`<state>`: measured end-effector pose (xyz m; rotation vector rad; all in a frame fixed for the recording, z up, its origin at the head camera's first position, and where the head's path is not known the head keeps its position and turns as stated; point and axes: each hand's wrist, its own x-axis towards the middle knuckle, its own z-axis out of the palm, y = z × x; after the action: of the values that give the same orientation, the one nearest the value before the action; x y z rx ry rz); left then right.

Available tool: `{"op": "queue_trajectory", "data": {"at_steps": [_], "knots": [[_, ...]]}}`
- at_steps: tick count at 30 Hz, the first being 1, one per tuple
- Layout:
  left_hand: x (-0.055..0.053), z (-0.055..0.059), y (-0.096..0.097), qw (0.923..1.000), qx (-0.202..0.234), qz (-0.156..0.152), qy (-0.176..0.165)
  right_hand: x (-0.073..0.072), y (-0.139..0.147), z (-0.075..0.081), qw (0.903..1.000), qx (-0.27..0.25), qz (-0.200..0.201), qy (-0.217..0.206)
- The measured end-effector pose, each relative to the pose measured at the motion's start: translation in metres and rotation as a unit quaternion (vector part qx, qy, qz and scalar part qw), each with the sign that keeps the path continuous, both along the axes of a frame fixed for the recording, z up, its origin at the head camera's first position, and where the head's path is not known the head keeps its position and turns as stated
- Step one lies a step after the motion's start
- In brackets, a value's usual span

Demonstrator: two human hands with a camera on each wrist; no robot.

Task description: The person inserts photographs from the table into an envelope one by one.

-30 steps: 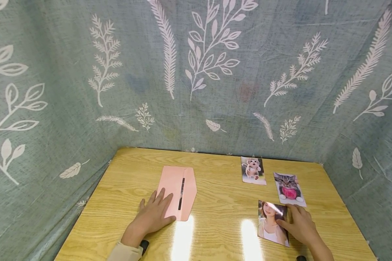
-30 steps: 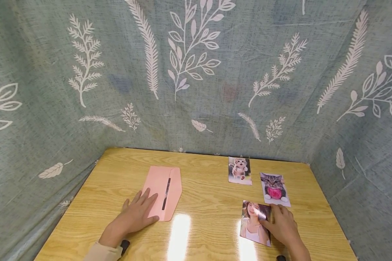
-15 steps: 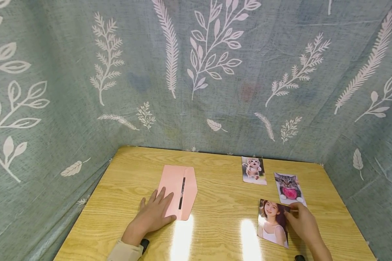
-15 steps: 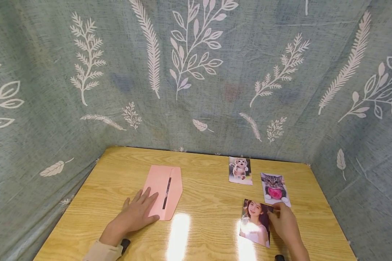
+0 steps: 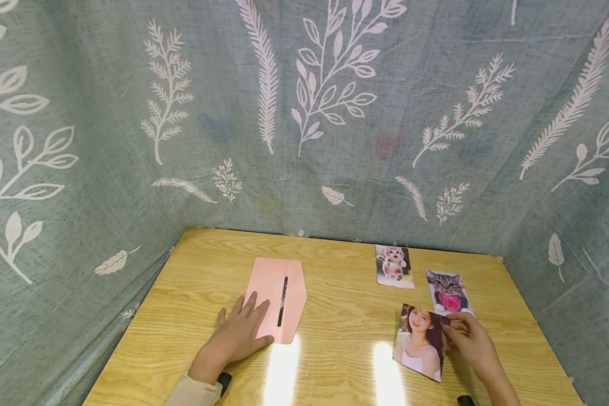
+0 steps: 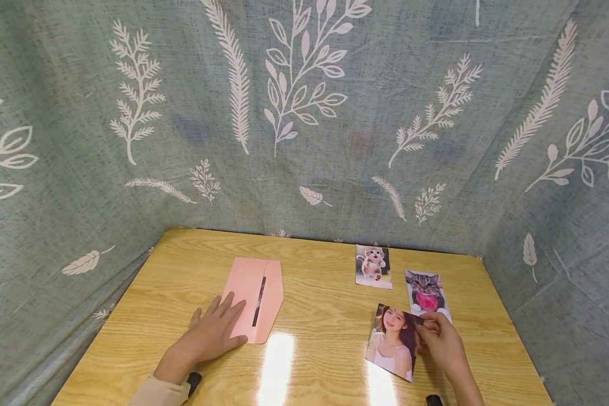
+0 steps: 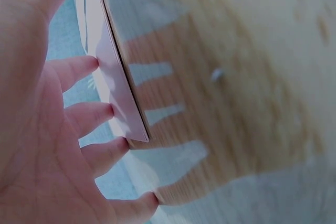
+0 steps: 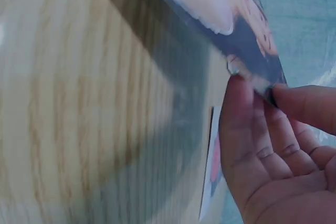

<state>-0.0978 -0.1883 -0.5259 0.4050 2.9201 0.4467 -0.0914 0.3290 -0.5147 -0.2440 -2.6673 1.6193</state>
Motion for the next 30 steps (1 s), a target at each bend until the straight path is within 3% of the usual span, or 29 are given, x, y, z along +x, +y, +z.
{"op": "queue_trajectory", "data": {"at_steps": [5, 16, 30], "knots": [[0.0, -0.001, 0.0, 1.0, 0.001, 0.0, 0.0, -0.002, -0.002, 0.0, 0.9959, -0.091, -0.006, -0.001], [0.001, -0.003, -0.001, 0.9999, 0.01, 0.003, 0.002, -0.009, -0.014, 0.007, 0.9863, -0.165, -0.005, 0.014], [0.002, -0.002, -0.002, 0.9999, 0.014, 0.0, 0.006, -0.026, -0.041, 0.015, 0.987, -0.152, 0.043, 0.031]]}}
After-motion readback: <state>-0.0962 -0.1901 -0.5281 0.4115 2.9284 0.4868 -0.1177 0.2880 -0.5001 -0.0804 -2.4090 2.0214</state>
